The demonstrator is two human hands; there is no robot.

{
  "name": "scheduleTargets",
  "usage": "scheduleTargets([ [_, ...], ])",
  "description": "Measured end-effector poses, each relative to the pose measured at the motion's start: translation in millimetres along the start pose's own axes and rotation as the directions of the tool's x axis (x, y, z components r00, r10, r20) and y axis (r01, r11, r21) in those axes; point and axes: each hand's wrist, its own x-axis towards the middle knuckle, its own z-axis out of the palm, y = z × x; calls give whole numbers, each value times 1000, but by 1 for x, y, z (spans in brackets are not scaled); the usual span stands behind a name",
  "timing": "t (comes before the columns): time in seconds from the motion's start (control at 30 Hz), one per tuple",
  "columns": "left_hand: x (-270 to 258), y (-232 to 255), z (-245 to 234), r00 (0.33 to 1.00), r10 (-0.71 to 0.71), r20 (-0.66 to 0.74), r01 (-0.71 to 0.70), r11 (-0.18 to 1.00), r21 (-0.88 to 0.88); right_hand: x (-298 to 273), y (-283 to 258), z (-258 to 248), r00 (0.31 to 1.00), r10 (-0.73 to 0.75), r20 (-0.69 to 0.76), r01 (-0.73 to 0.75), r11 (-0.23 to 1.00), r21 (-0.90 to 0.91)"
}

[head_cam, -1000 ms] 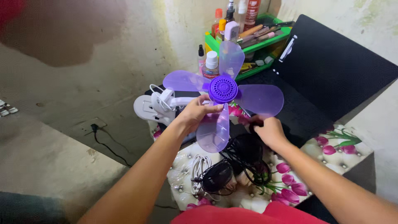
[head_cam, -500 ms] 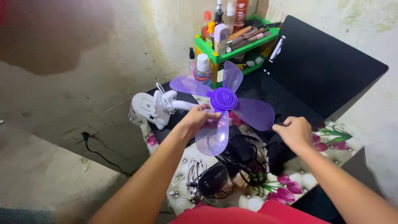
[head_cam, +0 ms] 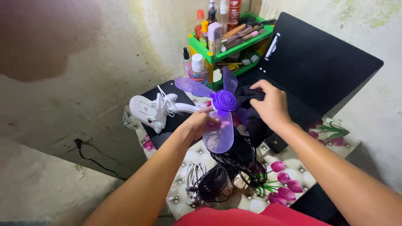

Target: The person wipes the exterior of a black laptop with a dark cloth, covering the lid and base. They then pick up a small purple fan and wipe its blades and body with the same cloth.

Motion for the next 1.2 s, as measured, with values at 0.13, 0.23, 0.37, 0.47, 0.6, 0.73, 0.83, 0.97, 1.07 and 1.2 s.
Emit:
scheduleTargets([
  [0.13,-13,-4,-9,999,32,41,-21,967,-253,15,-25,26,949,-313,33,313,950,17],
  [0.23,-6,-12,-20,990,44,132,25,880,-475,19,-31,49,929,-360,92,363,932,-21],
  [0.37,0,-26,-18,998,-11,69,48,821,-569,-5,-44,64,896,-379,231,405,911,-80],
  [0.47,13,-32,-21,994,-17,109,88,718,-690,-30,-53,59,846,-453,281,463,886,32],
  [0.6,35,-32,-36,984,-61,166,164,666,-728,-38,-46,52,775,-506,380,467,862,195],
  [0.73,32,-39,-28,991,-50,122,119,731,-672,-12,-24,52,800,-525,289,521,848,97],
  [0.83,26,-38,-25,989,-60,134,139,679,-720,-4,-27,56,839,-456,298,475,880,10],
  [0.97,29,-35,-34,982,-51,182,160,739,-655,-35,-42,47,802,-471,368,478,875,78],
  [1.07,31,-32,-38,976,-51,210,181,722,-667,-41,-44,35,773,-455,443,414,890,192],
  [1.2,17,-29,-28,989,-77,128,140,767,-627,-17,-34,26,887,-166,431,44,959,280],
])
